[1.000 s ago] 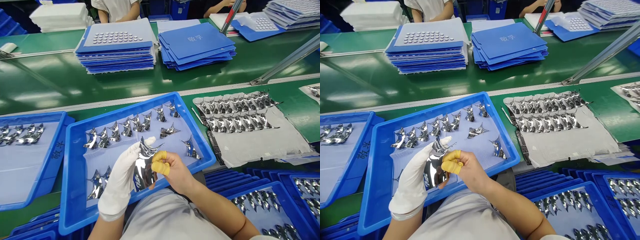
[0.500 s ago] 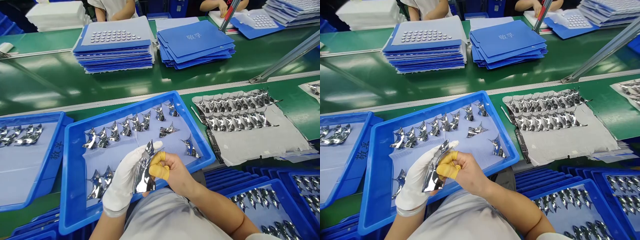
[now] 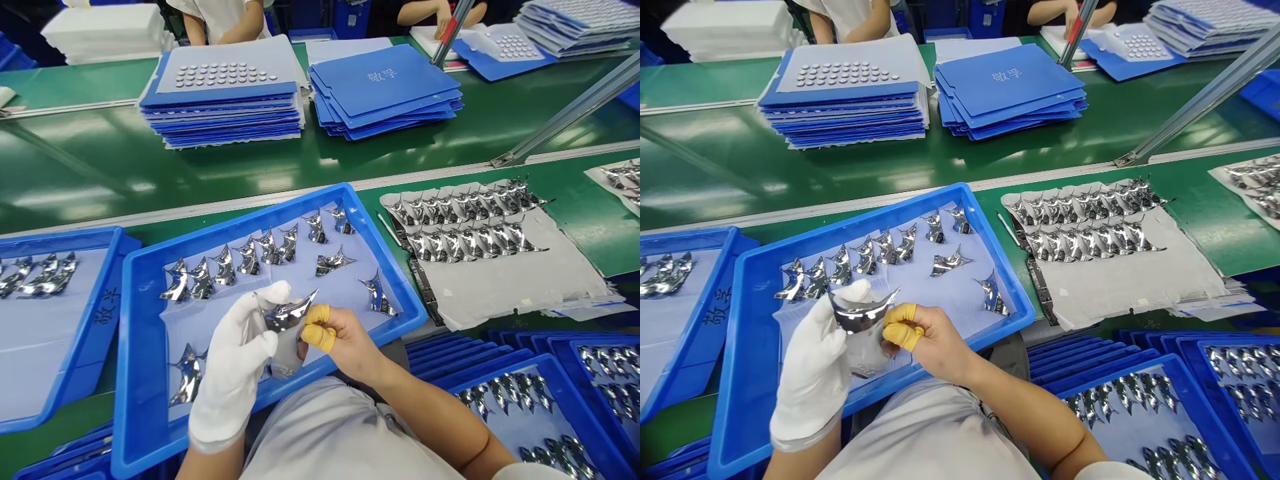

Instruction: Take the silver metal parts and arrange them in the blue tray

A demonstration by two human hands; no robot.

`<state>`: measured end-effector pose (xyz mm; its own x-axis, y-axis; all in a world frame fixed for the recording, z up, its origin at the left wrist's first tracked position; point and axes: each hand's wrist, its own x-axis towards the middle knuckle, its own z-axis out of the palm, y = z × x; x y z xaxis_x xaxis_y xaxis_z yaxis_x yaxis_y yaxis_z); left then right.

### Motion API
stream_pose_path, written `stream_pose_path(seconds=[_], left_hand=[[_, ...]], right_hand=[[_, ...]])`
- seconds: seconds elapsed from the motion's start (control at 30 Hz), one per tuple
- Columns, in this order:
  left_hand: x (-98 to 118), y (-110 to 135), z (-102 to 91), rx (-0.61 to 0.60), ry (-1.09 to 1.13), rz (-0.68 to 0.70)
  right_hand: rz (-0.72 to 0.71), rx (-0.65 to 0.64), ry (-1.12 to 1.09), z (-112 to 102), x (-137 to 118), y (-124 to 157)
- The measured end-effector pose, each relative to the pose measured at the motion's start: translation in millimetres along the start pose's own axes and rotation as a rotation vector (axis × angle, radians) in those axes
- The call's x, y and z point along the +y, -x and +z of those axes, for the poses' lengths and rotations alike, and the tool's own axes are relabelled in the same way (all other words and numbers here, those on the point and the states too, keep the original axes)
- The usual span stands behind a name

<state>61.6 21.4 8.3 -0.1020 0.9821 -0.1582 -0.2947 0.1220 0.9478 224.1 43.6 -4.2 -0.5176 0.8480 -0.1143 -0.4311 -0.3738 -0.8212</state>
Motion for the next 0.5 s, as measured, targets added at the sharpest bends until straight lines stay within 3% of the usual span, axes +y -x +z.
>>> stream_pose_path(seconds=[0.1,0.2,0.5], left_hand=[[6,2,-0.5,-0.054,-0.137,0.162],[8,5,0.4,-0.049,-0.205,0.233],[3,11,-5.7,0.025,-0.121,0.040]], right_hand=[[-0.038,0.000,0.044,-5,7,-5],[-0.057,0.000,0.057,-8,11,-6],[-0.274,-0.045,0.313,-14,3,0]])
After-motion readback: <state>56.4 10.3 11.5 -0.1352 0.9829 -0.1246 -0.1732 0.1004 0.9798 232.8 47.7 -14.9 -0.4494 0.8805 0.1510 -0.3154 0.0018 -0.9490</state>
